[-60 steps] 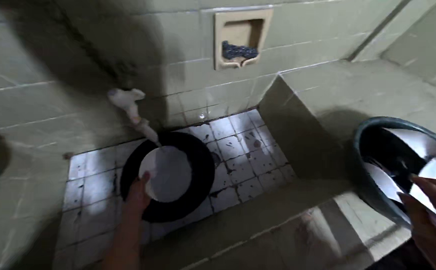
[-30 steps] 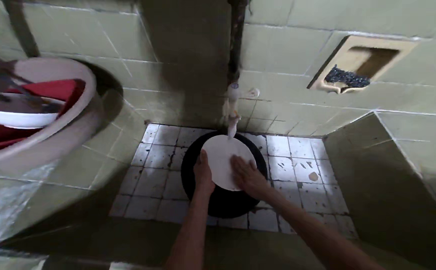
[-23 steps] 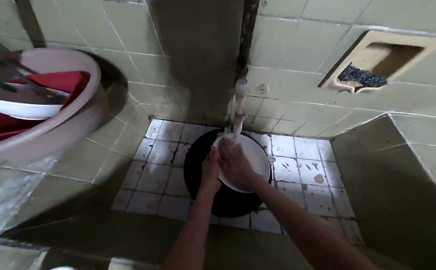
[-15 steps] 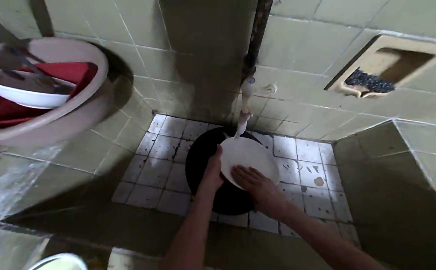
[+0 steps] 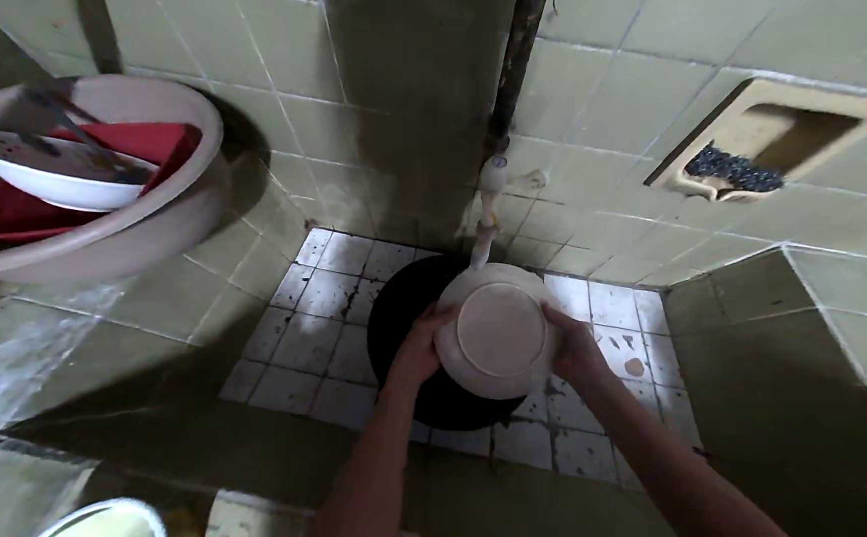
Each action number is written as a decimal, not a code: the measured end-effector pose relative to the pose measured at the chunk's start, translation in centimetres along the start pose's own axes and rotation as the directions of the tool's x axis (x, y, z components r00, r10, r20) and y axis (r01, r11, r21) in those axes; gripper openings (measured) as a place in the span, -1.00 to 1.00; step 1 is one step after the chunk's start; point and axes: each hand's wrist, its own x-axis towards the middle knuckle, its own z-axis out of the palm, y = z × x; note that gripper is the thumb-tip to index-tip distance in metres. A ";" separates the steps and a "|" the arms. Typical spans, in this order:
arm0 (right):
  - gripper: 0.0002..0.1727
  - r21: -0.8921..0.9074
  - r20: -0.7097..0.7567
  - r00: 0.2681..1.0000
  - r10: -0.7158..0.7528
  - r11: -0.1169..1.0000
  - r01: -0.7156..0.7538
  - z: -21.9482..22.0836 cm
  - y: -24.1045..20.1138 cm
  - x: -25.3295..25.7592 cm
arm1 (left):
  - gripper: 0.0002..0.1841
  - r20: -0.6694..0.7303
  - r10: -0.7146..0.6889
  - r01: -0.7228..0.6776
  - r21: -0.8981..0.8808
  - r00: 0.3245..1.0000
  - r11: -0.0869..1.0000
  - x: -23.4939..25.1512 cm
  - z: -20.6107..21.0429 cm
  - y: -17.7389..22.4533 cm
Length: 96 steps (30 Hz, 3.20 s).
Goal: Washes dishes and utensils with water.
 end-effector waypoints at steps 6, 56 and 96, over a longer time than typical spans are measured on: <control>-0.46 -0.137 -0.021 0.998 -0.057 0.989 0.054 1.6 1.8 3.6 | -0.51 0.057 0.006 -0.004 -0.043 0.998 0.999 -1.1 1.1 0.9; -0.46 -0.956 0.283 0.944 -0.168 -0.134 0.262 16.1 1.7 3.4 | -0.45 -0.194 0.130 -0.184 -0.294 0.972 0.938 0.5 2.6 0.7; -0.89 -0.404 0.914 0.358 -0.189 -0.366 0.839 15.0 0.2 -8.3 | -0.60 -0.213 0.229 -0.279 -0.242 0.950 0.929 3.9 1.6 -2.6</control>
